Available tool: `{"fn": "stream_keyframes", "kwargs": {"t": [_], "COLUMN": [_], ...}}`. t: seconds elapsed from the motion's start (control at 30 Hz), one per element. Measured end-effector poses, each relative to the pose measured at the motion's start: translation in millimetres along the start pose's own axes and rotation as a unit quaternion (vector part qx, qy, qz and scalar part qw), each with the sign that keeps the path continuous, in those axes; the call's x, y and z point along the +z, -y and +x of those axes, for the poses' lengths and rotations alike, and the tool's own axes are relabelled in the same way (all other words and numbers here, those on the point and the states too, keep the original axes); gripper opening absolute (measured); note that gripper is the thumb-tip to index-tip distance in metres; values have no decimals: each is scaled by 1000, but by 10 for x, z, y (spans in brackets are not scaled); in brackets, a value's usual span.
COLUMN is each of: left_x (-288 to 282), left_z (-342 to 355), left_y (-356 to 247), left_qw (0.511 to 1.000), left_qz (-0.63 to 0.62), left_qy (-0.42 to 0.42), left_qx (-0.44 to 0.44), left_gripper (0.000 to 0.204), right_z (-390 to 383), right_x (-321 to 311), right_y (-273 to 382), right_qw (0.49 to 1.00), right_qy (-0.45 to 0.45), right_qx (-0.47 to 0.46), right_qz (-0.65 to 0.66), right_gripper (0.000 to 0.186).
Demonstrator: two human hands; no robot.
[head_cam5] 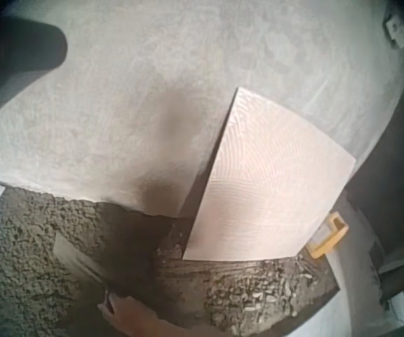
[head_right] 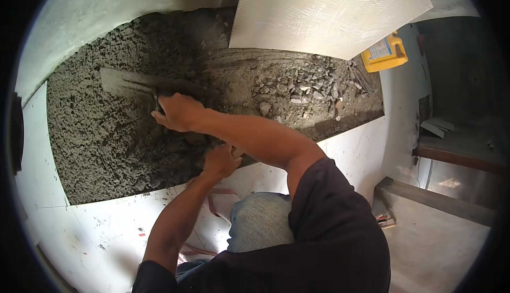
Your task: The person prepares a floor surface by spreading and leveling wet concrete with a trowel, places a large tile onto the surface, and taps the tile with a rubber mallet to secure and level it.
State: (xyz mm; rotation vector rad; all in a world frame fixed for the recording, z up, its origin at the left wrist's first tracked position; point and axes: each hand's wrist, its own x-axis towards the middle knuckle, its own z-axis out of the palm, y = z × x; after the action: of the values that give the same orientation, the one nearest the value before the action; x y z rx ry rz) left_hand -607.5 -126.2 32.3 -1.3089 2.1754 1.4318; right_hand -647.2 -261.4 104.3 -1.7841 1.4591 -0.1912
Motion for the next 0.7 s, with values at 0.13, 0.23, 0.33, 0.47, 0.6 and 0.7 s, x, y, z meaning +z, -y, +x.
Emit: {"fn": "stream_keyframes", "kwargs": {"t": [0.13,0.23,0.33,0.47,0.6,0.7], "left_x": [-520,-995,-1466,-1525,-1182,-1214], "left_z": [-640,-1552,-2751,-4146,-4757,-5076], "left_y": [312,687,978,1073,1283,1496], "left_qw": [999,994,951,791,501,427], "left_qz": [-32,-50,-195,-407,-676,-781], "left_qy": [-15,-2,-22,-220,-457,-445], "left_qx": [2,-96,-237,-400,-289,-96], "left_gripper": [41,41,39,32,24,26], "right_z": [212,501,835,1104,1181,1179], "right_x": [-321,-578,-641,-123,807,1289], "right_y": [76,27,-11,198,743,1116], "right_qw": [999,992,983,966,922,872], "right_qy": [-16,-73,-85,34,72,157], "right_qx": [-40,-96,-137,-179,-267,-309], "right_qz": [-5,-40,-89,-184,-271,-346], "right_gripper": [50,54,56,52,39,34]}}
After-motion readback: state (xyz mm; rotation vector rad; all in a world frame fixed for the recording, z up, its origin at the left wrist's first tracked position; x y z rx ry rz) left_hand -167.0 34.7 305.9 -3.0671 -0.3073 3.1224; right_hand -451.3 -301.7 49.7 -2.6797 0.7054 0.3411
